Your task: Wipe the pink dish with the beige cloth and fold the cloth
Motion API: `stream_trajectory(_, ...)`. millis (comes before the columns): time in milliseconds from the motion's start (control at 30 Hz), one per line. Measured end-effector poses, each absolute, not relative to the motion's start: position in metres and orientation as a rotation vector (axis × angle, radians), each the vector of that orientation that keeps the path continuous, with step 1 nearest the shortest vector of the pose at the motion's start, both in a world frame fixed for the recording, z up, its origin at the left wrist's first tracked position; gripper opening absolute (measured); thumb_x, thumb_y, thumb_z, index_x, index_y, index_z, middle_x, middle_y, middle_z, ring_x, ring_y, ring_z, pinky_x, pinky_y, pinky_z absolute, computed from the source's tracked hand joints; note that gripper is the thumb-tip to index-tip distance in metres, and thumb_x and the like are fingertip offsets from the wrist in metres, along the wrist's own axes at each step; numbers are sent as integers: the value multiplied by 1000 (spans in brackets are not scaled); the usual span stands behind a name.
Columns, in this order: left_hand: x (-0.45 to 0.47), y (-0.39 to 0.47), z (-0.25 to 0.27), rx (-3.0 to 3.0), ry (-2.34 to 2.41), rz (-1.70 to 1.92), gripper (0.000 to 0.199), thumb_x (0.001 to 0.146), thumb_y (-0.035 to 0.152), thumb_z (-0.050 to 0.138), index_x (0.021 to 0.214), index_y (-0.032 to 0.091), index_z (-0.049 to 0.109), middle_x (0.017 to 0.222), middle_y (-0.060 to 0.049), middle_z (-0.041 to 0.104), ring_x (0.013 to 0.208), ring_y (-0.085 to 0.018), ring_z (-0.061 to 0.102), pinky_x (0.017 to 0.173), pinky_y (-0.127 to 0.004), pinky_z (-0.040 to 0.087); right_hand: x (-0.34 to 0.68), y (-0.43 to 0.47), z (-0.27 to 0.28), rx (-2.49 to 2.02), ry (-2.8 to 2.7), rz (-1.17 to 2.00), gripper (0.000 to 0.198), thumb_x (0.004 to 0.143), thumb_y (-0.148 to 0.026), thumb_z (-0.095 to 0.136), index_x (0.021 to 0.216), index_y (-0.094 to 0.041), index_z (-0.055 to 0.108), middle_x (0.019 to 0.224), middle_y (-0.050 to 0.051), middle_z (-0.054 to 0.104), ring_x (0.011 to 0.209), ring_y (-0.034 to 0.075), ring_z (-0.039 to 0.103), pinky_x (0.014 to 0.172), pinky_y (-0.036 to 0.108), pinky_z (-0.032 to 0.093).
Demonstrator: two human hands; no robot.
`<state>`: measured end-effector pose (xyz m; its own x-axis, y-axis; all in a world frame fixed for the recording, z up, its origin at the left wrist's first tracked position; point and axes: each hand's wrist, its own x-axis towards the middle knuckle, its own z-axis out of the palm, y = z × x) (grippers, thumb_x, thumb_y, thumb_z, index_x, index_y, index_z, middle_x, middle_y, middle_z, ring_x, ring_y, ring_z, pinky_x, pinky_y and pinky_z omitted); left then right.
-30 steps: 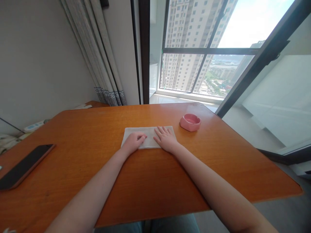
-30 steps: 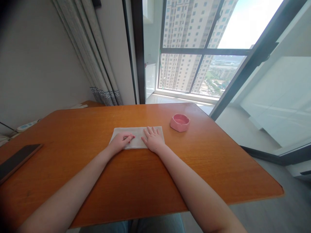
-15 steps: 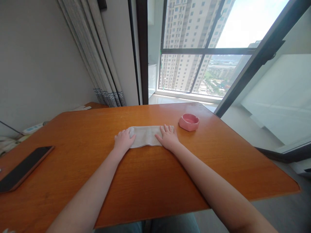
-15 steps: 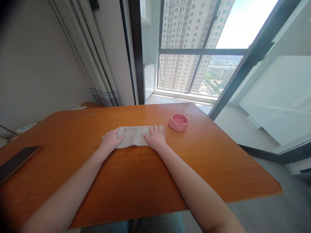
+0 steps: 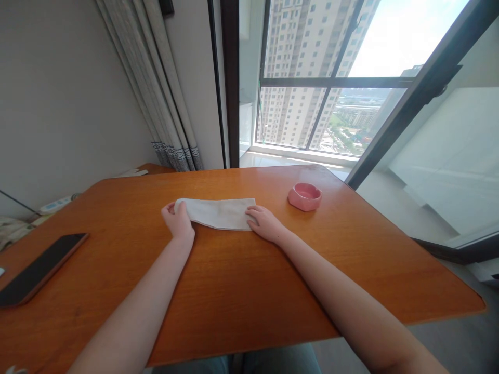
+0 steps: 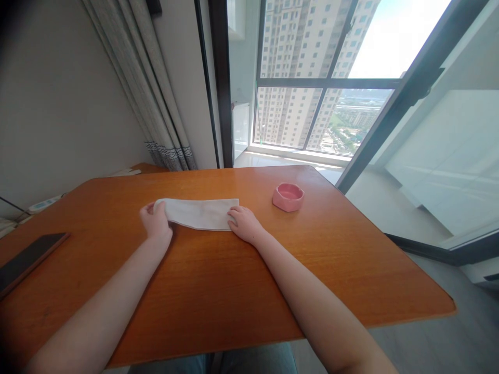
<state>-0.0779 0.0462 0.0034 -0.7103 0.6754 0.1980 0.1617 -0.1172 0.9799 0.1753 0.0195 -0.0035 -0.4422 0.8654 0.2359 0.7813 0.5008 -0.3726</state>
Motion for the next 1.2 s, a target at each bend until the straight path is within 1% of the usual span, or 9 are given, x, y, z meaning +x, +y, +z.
stream_trajectory(133,-54,24,13,1420,1668,1945,27,79,25,55,102,20,41,99,-3,54,90,-14,55,84,-30,46,170,14,-2,-1314,-2414,313,41,86,-36,52,123,-18,55,131,11,50,122,22,44,105,37,31)
stream_trajectory(267,-24,7,11,2161,1417,1343,16,79,23,52,95,21,53,93,-3,60,89,-17,57,85,-32,46,158,3,3,-1252,-2494,279,48,83,-46,54,125,-22,53,130,11,48,121,25,42,102,41,32)
stream_trajectory(400,-12,6,3,2367,1245,948,18,78,18,48,93,21,57,96,-5,63,94,-20,58,88,-35,45,150,-2,4,-1207,-2529,232,35,83,-46,54,104,-20,64,112,10,55,110,23,47,98,39,36)
stream_trajectory(600,-13,4,6,2375,1237,936,24,83,30,47,101,21,60,102,-6,65,97,-22,58,91,-37,43,150,3,-1,-1216,-2478,298,24,82,-40,56,94,-20,65,102,7,56,102,21,50,94,36,39)
stream_trajectory(700,-17,2,8,2390,1229,913,34,91,39,34,100,21,62,100,-6,67,97,-21,59,89,-36,43,153,7,3,-1259,-2313,302,21,88,-29,47,90,-19,64,101,7,58,98,18,53,91,30,40)
stream_trajectory(800,-23,3,8,2332,1307,1021,46,94,39,20,100,20,61,96,-7,66,94,-20,59,87,-35,44,157,6,10,-1335,-2050,174,28,92,-22,35,99,-17,61,107,9,58,104,17,51,94,29,38)
stream_trajectory(967,-33,7,6,2210,1343,1429,45,94,40,17,100,18,56,99,-8,61,90,-17,56,86,-32,44,151,-2,11,-1146,-2343,217,34,92,-38,42,118,-20,55,127,9,51,118,20,43,102,34,32)
stream_trajectory(1067,-33,9,4,2143,1350,1444,45,94,39,16,94,19,56,94,-7,60,85,-16,56,84,-32,45,145,-4,12,-1208,-2472,305,33,95,-39,36,107,-19,60,115,8,56,109,18,49,98,32,36)
stream_trajectory(1200,-30,11,4,2130,1329,1415,43,94,38,18,90,19,56,92,-7,60,89,-17,56,86,-32,44,148,-7,22,-1584,-2416,290,41,95,-40,32,87,-16,64,98,9,58,97,20,53,91,33,39)
